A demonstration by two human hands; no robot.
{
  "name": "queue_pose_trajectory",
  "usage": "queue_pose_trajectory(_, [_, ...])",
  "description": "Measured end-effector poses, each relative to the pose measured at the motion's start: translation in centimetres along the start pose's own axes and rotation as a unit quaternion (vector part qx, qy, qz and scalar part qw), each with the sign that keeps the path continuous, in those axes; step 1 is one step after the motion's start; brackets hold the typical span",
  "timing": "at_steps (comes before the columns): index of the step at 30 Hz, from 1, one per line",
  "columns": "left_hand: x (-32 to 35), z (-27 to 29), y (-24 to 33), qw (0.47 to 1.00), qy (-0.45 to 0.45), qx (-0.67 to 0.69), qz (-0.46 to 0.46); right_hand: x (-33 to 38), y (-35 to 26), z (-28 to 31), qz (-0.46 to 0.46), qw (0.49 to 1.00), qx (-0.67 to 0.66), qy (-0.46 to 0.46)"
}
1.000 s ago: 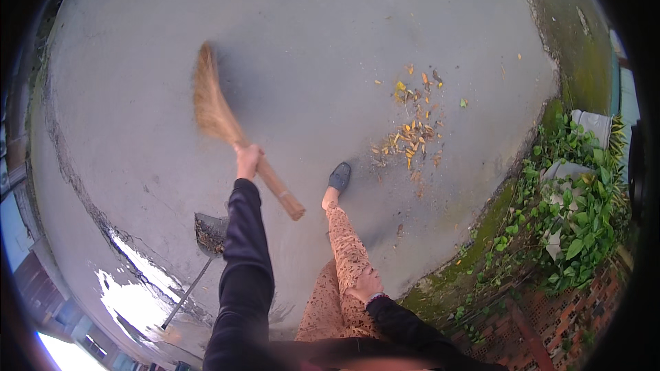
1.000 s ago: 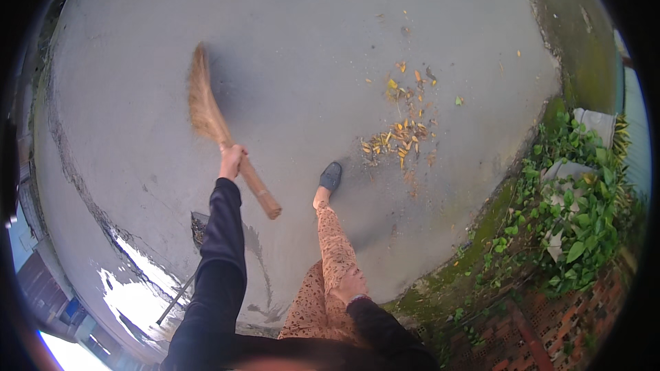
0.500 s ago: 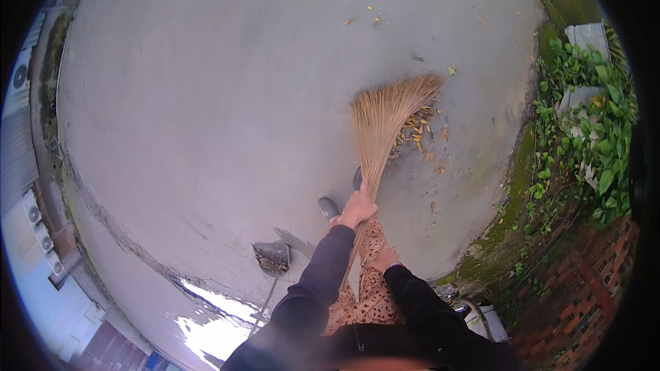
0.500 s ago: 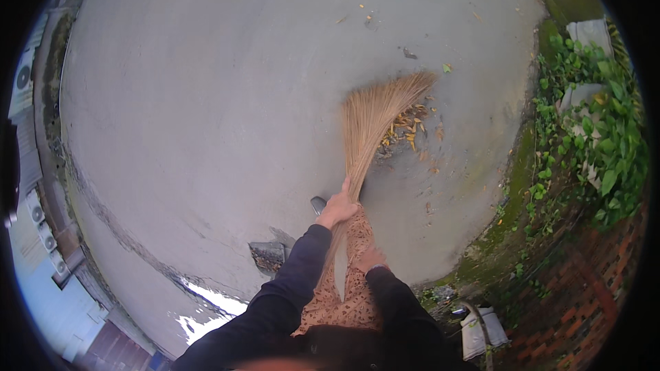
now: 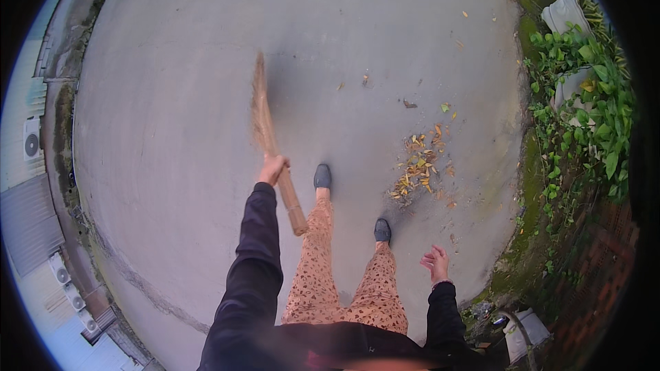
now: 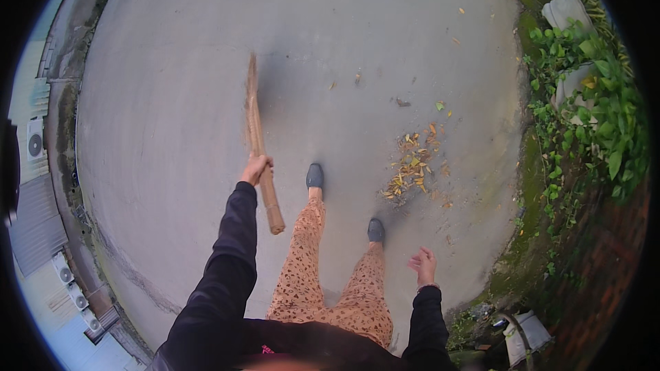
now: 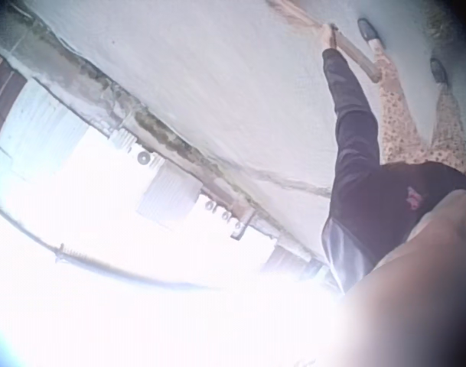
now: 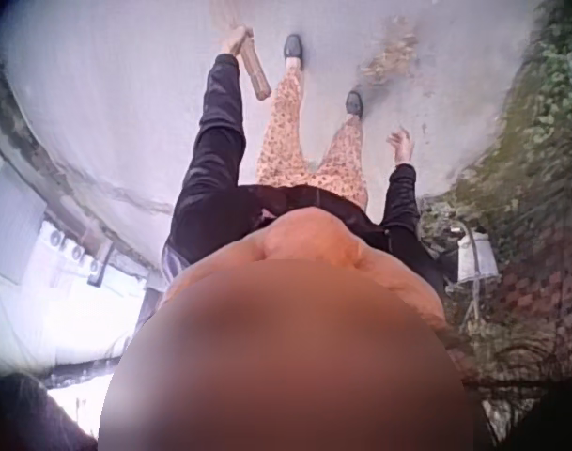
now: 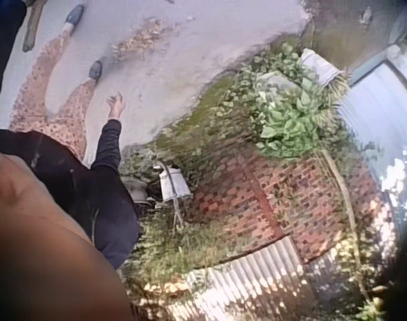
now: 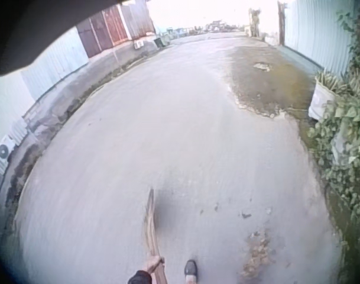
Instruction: The person sweeps scattered leaves and debris on a concrete outdoor surface using a traditional straw broom and a dustpan. They gather the leaves into piles and scoop them into the dustpan, moving across the area to collect debris from multiple spots.
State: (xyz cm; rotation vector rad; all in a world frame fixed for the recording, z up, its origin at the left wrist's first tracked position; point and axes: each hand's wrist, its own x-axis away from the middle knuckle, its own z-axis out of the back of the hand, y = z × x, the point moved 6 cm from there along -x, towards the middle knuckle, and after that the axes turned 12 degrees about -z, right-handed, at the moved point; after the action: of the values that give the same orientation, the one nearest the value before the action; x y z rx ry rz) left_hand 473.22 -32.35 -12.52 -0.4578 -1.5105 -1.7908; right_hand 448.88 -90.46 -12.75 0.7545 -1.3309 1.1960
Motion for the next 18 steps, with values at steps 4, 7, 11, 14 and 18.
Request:
queue_pose_trajectory(4, [0.5,-10.0,-0.5,0.933,-0.081,-0.348,-0.032,3.0,2.7,-6.1,-0.037,0.998,-0.002,0.047])
queue_pose_trajectory(7, [3.4,-16.4,0.0,0.866,-0.28,-0.411,-0.053,6.0,3.2,-15.3,-0.062,0.997,0.046,-0.029])
queue_pose_trajectory(11, [4.4,-15.2,5.4,0.875,-0.361,-0.314,-0.068,8.8,-2.3,-25.0,0.065,0.987,0.127,-0.078])
queue_pose_trajectory(14, [3.9,-8.8,11.4,0.904,-0.297,-0.228,-0.207,9.0,-8.4,-26.2,0.147,0.982,0.106,-0.058])
queue_pose_trajectory(18, [0.1,4.4,14.2,0.975,-0.114,-0.187,-0.046,7.0,-12.8,-22.8,0.117,0.992,-0.025,-0.041])
